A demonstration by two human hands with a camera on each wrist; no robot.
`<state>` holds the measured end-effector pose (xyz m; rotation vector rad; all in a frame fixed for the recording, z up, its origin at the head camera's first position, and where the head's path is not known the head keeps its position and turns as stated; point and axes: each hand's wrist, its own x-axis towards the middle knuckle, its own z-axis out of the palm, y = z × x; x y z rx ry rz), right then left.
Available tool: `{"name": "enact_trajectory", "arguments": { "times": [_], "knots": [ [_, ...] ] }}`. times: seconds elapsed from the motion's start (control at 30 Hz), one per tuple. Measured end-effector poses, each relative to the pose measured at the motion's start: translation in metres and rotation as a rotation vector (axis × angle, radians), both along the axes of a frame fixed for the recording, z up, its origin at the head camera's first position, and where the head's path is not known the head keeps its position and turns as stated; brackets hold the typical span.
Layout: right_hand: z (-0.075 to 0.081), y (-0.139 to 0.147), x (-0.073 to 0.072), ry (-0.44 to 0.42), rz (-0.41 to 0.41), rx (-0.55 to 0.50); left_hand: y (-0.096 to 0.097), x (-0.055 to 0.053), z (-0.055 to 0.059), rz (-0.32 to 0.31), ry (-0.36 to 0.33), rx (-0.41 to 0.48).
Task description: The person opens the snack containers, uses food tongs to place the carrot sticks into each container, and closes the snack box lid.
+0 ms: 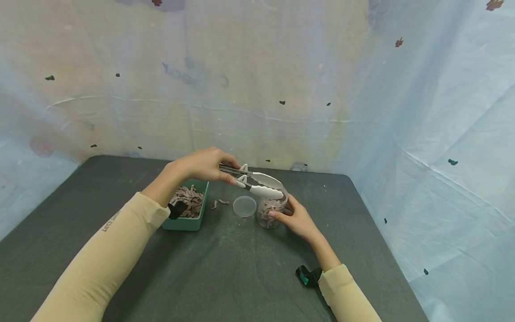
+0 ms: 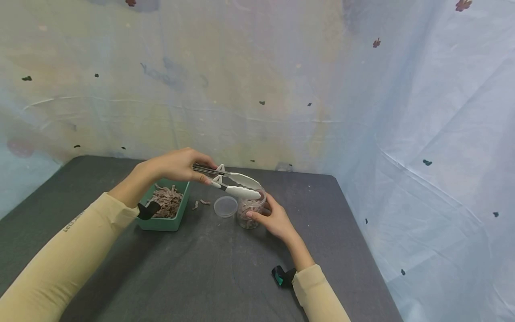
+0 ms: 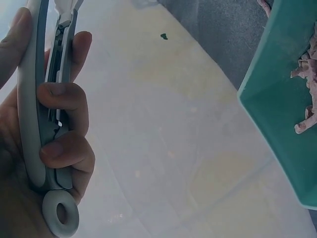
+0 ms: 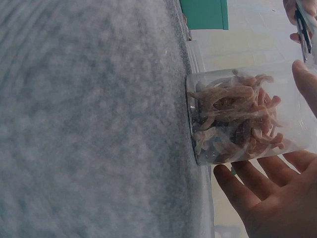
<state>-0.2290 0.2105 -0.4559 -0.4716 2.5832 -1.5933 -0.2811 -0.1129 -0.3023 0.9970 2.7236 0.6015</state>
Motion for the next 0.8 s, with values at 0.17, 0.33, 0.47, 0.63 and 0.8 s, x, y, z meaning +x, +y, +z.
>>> {"name": "enact_trajectory", "arguments": {
  "times": [0.17, 0.33, 0.47, 0.63, 0.8],
  "knots": [
    [0.001, 0.0, 0.001, -0.007, -0.001, 0.004, -0.008, 0.003, -0.001, 0.005, -0.022, 0.052],
    [0.002, 0.0, 0.001, 0.014, 0.016, -0.012, -0.023, 0.007, 0.0, 0.022, -0.028, 0.103],
    [0.003, -0.001, 0.002, 0.025, 0.031, -0.021, -0.039, 0.012, 0.001, 0.053, -0.024, 0.11],
    [0.004, -0.001, 0.003, 0.023, 0.03, -0.022, -0.061, 0.019, 0.004, 0.084, -0.026, 0.118],
    [0.005, -0.002, 0.002, 0.032, 0.031, -0.042, -0.083, 0.025, 0.006, 0.112, -0.023, 0.105]
  ]
}}
